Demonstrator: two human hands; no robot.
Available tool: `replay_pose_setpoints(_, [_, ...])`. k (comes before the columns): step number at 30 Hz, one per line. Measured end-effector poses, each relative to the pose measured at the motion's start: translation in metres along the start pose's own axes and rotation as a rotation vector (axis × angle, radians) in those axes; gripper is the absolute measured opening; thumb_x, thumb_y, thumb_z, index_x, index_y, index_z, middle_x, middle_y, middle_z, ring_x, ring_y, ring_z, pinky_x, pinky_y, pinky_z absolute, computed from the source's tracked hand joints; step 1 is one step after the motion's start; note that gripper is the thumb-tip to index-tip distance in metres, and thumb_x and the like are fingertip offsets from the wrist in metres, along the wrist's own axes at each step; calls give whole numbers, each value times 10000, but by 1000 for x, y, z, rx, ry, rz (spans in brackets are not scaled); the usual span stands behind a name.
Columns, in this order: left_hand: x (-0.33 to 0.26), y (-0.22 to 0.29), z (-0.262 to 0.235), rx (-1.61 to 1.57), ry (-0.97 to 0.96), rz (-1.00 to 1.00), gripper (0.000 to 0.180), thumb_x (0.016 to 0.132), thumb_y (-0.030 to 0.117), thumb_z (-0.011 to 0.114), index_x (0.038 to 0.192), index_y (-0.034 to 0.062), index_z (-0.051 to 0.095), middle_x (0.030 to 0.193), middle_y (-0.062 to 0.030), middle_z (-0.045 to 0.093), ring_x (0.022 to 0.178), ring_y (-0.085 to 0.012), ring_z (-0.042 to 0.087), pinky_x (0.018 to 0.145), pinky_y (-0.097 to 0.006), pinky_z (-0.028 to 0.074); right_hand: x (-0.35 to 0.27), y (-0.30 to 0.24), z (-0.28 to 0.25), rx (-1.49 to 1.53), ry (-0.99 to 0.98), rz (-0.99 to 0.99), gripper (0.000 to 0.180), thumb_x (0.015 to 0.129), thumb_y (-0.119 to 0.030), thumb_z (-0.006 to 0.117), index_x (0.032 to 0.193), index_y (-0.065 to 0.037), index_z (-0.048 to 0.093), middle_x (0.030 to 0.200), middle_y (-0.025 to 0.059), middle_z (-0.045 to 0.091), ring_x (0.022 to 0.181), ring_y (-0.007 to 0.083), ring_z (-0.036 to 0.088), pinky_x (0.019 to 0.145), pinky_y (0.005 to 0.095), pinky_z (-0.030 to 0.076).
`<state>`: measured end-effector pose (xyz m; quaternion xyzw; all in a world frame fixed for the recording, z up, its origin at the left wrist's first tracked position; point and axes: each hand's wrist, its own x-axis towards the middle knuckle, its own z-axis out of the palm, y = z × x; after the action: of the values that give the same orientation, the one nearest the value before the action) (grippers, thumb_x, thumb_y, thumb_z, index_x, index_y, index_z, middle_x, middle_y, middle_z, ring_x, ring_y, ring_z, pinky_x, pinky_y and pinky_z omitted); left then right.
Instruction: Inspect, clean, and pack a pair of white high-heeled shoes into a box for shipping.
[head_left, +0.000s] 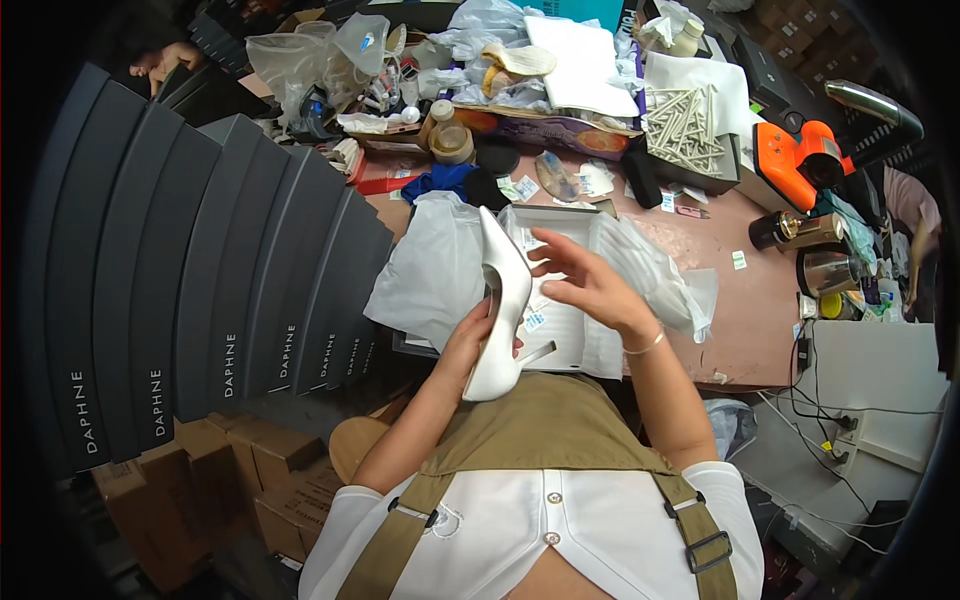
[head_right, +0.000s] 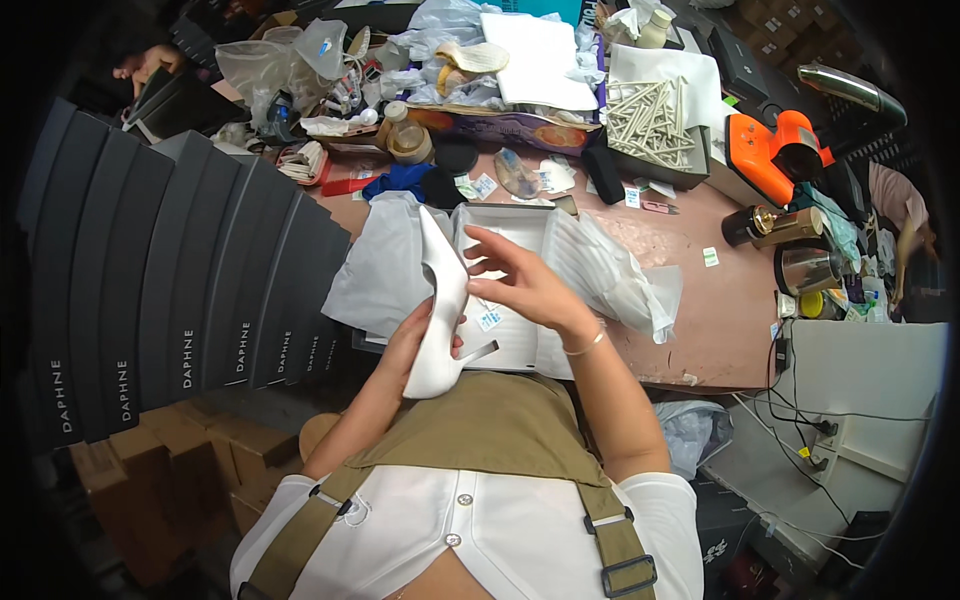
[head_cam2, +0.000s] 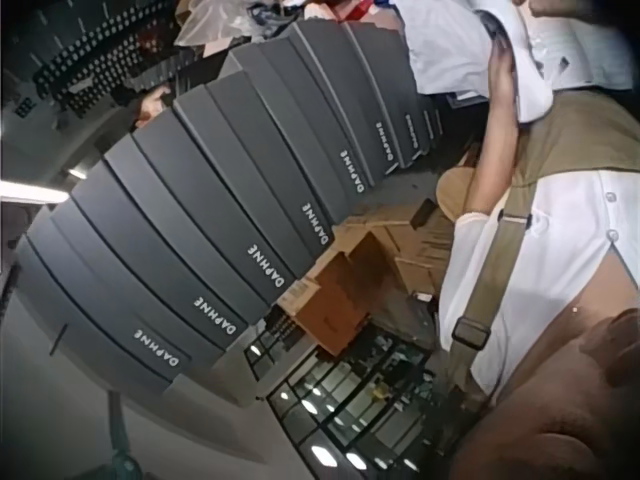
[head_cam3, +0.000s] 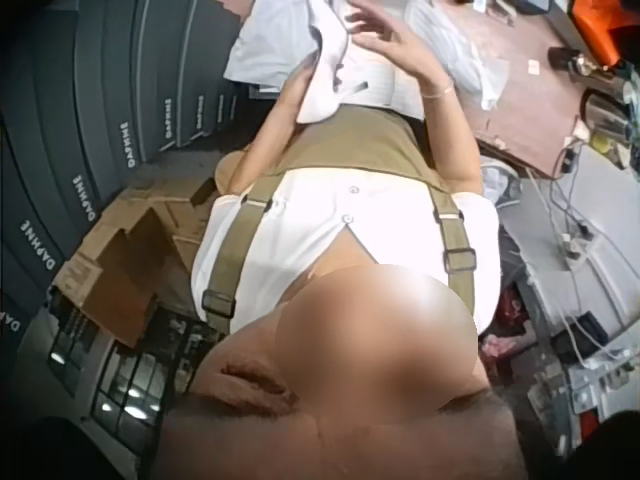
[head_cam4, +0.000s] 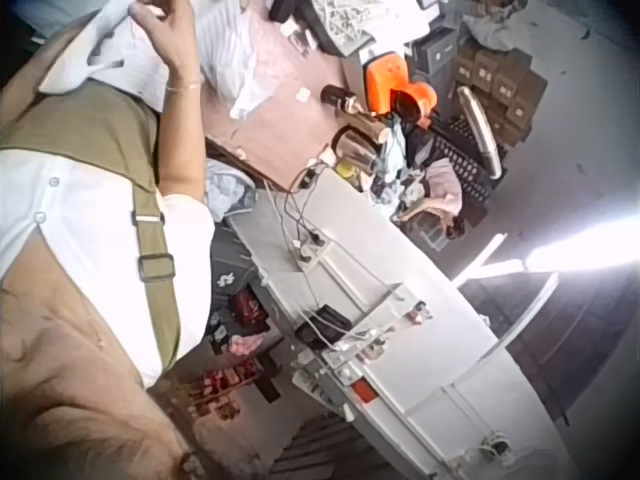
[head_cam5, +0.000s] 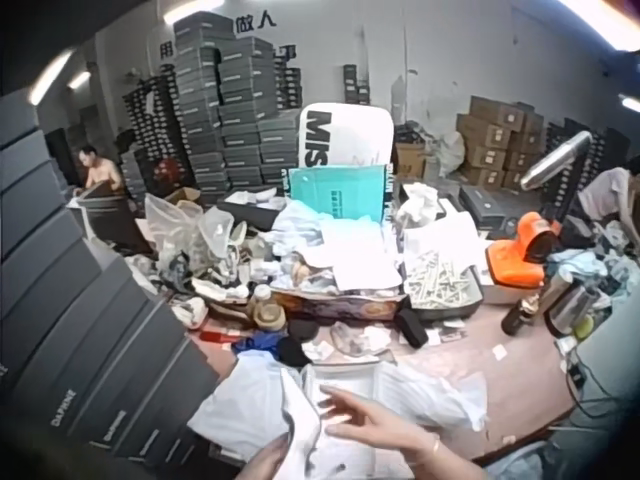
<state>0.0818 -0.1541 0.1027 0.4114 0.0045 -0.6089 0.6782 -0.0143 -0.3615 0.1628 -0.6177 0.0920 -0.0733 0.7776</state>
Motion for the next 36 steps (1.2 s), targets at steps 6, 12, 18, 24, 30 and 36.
replay_pose_setpoints(6, [0, 25, -4, -255, -54, -129, 393, 947, 259, 508, 1158, -71, 489, 789, -100, 590, 681, -148, 602, 558, -257, 520, -45, 13, 4, -236, -47, 179, 452, 845, -192, 703, 1233, -18, 550, 977, 41, 618, 845, 92, 574, 754, 239, 484])
replay_pose_setpoints(12, [21, 6, -32, -372, -199, -192, 414, 951, 264, 502, 1147, -98, 455, 887, -144, 528, 694, -205, 533, 590, -281, 494, -60, 34, 29, 66, 31, 229, 285, 888, -105, 641, 1146, 11, 608, 926, 12, 614, 808, 63, 552, 726, 224, 471])
replay_pose_setpoints(18, [19, 12, -13, -249, -228, -175, 409, 952, 271, 494, 1142, -90, 461, 869, -150, 542, 685, -195, 541, 559, -266, 486, -68, 21, 23, -105, 8, 183, 232, 897, -95, 621, 1105, 8, 630, 905, 2, 618, 787, 54, 549, 693, 212, 458])
replay_pose_setpoints(24, [12, 18, 8, -230, -104, -153, 380, 950, 249, 495, 1126, -87, 474, 886, -142, 555, 661, -188, 547, 550, -268, 491, -74, 18, 23, -164, 24, 185, 236, 895, -102, 621, 1108, -2, 630, 897, 14, 600, 772, 57, 547, 682, 210, 453])
replay_pose_setpoints(30, [11, 14, 7, -285, -53, -135, 353, 941, 226, 515, 1139, -64, 485, 942, -129, 548, 694, -163, 551, 593, -248, 499, -68, 13, 23, -357, 64, 134, 269, 858, -119, 653, 1110, -28, 629, 895, 59, 611, 791, 125, 573, 721, 270, 460])
replay_pose_setpoints(36, [20, 7, 1, 126, -31, 11, 320, 916, 192, 562, 1109, -60, 522, 959, -99, 562, 735, -114, 569, 626, -211, 498, -60, 2, 42, -1116, 78, -244, 390, 741, -128, 716, 1107, -102, 583, 974, 58, 596, 965, 245, 547, 948, 469, 355])
